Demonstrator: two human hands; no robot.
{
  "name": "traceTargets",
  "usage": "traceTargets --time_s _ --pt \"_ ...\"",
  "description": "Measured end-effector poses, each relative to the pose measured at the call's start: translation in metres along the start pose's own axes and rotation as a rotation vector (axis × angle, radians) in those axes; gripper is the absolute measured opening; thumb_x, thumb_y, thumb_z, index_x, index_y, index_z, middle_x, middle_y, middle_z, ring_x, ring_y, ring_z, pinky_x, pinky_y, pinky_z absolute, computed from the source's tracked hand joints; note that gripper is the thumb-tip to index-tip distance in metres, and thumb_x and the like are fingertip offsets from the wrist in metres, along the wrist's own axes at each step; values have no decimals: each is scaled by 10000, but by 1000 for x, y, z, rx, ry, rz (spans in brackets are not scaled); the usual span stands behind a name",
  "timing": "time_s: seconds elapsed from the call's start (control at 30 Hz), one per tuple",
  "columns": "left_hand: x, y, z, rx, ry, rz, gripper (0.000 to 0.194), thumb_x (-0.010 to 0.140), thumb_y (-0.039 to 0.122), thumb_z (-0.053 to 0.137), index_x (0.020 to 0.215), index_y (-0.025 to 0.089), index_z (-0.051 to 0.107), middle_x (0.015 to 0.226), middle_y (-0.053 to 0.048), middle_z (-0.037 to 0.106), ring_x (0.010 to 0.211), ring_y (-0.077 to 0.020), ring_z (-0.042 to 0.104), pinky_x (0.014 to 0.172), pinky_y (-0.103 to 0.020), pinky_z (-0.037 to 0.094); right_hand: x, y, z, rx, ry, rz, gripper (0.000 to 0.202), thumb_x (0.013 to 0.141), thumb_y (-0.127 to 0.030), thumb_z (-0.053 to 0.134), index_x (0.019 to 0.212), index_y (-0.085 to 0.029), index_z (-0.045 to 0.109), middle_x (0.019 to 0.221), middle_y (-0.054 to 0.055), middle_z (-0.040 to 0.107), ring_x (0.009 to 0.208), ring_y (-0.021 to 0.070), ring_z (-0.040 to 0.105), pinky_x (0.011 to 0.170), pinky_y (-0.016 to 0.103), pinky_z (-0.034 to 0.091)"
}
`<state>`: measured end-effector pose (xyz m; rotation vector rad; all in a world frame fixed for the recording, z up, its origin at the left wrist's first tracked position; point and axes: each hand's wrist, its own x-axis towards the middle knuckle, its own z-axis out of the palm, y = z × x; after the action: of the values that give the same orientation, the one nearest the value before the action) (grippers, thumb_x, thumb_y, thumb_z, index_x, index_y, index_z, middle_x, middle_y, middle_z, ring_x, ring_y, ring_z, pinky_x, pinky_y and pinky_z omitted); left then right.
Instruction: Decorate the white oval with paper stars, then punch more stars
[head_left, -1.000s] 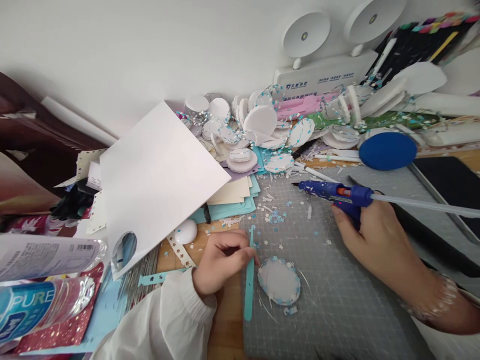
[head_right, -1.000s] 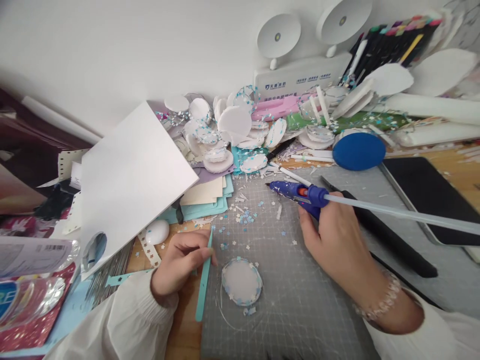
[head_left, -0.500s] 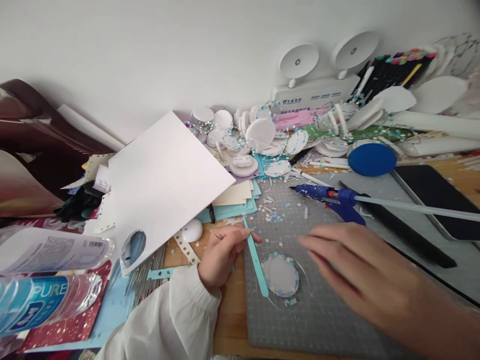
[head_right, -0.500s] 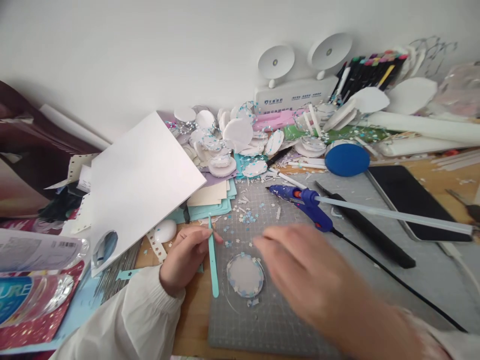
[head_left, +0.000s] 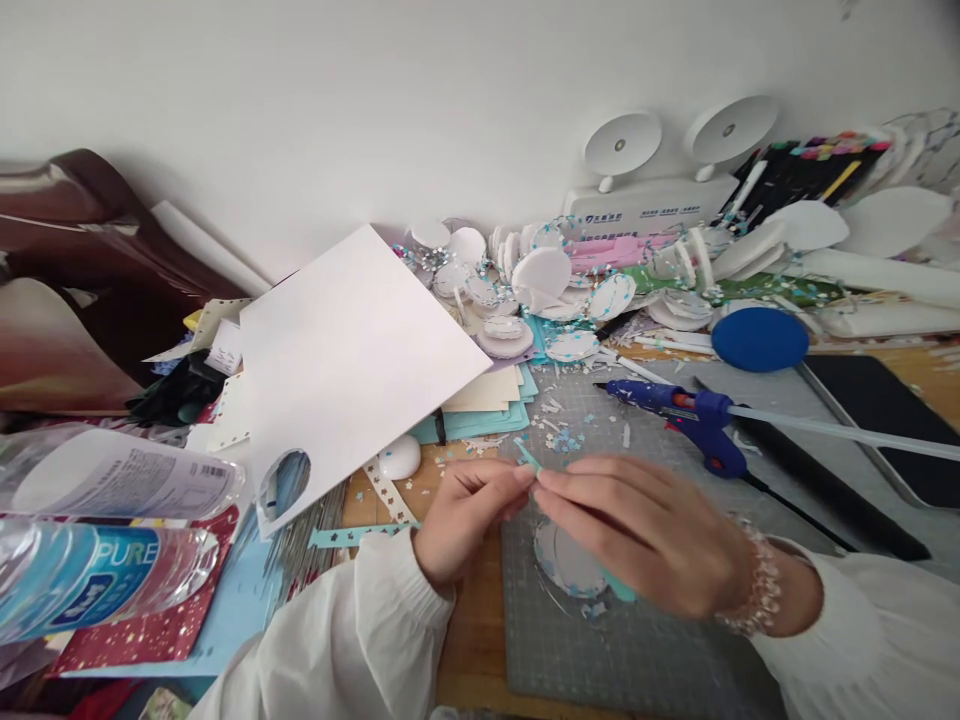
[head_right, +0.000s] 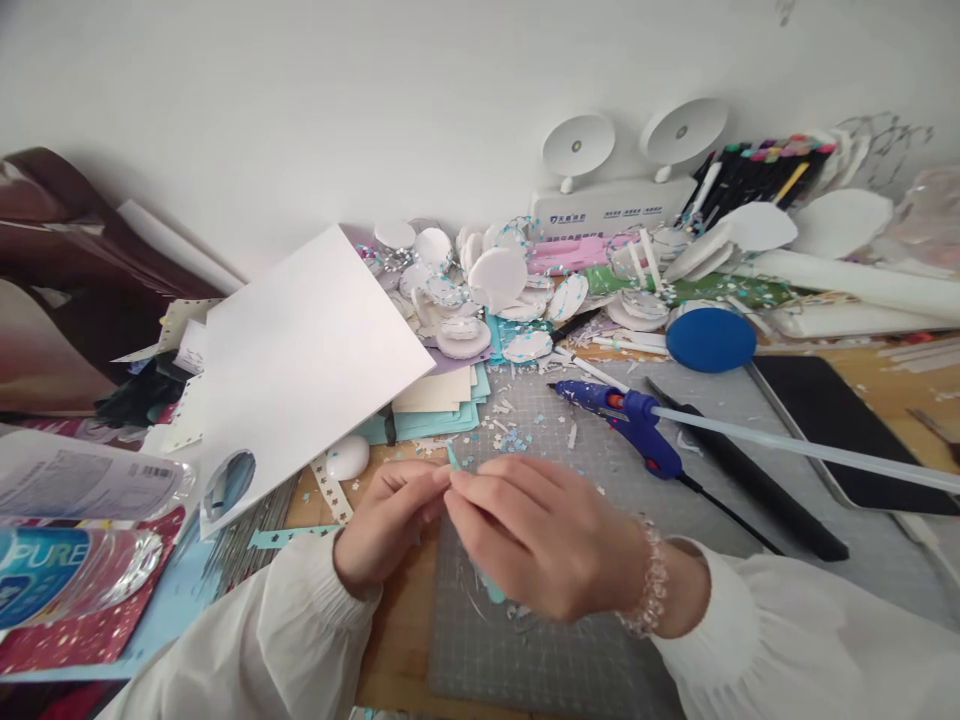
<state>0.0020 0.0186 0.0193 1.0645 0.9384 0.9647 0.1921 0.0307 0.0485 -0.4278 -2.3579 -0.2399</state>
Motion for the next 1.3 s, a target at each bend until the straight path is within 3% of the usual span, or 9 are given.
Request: traceTargets --time_s 0.13,0.23,0.33,0.47,0.6,0.8,1.0,1.3 --pt "3 -1 -5 332 -6 101 429 878 404 547 527 160 511 530 19 435 560 -113 389 574 -268 295 -17 8 -10 147 70 262 214 907 -62 519 1051 -151 651 946 93 731 882 175 688 794 301 569" --pt "4 -4 -7 546 -51 171 426 884 338 512 507 176 396 536 25 397 555 -110 380 556 -258 288 -28 12 -10 164 206 479 270 832 -11 623 1004 -217 651 877 29 735 780 150 689 734 281 571" --pt "4 -5 -8 753 -138 227 389 871 238 498 526 182 327 545 35 359 542 -105 356 541 -253 259 -40 12 -3 171 261 581 249 822 -33 646 951 -246 658 840 -1 746 743 158 699 724 301 580" --pt "5 -2 -9 944 -240 256 289 835 191 546 572 178 427 566 26 426 566 -120 394 570 -260 274 -51 7 4 243 257 826 125 853 -131 637 906 -242 662 819 5 738 702 167 712 665 308 597" --pt "6 2 -10 1026 -334 244 189 798 186 595 622 178 528 586 13 505 602 -141 453 631 -283 304 -52 5 4 480 315 1047 43 891 -203 600 893 -235 629 756 1 705 588 146 692 541 269 593" --pt "6 1 -8 1003 -371 225 191 794 150 584 625 176 497 577 26 500 606 -132 448 667 -296 305 -49 5 2 674 335 1142 58 897 -263 615 864 -218 629 716 -5 690 552 126 677 523 242 594" --pt "2 5 -1 752 -311 179 267 817 127 528 593 183 393 565 49 375 553 -103 366 583 -250 302 -46 1 0 787 304 1169 44 887 -242 631 856 -211 638 653 -26 676 538 96 664 516 181 574" --pt "0 9 1 607 -388 142 302 877 170 488 593 186 386 577 36 359 550 -104 352 547 -252 292 -41 -4 -1 877 259 1165 90 877 -277 642 821 -208 653 635 -7 678 523 107 657 487 183 566"
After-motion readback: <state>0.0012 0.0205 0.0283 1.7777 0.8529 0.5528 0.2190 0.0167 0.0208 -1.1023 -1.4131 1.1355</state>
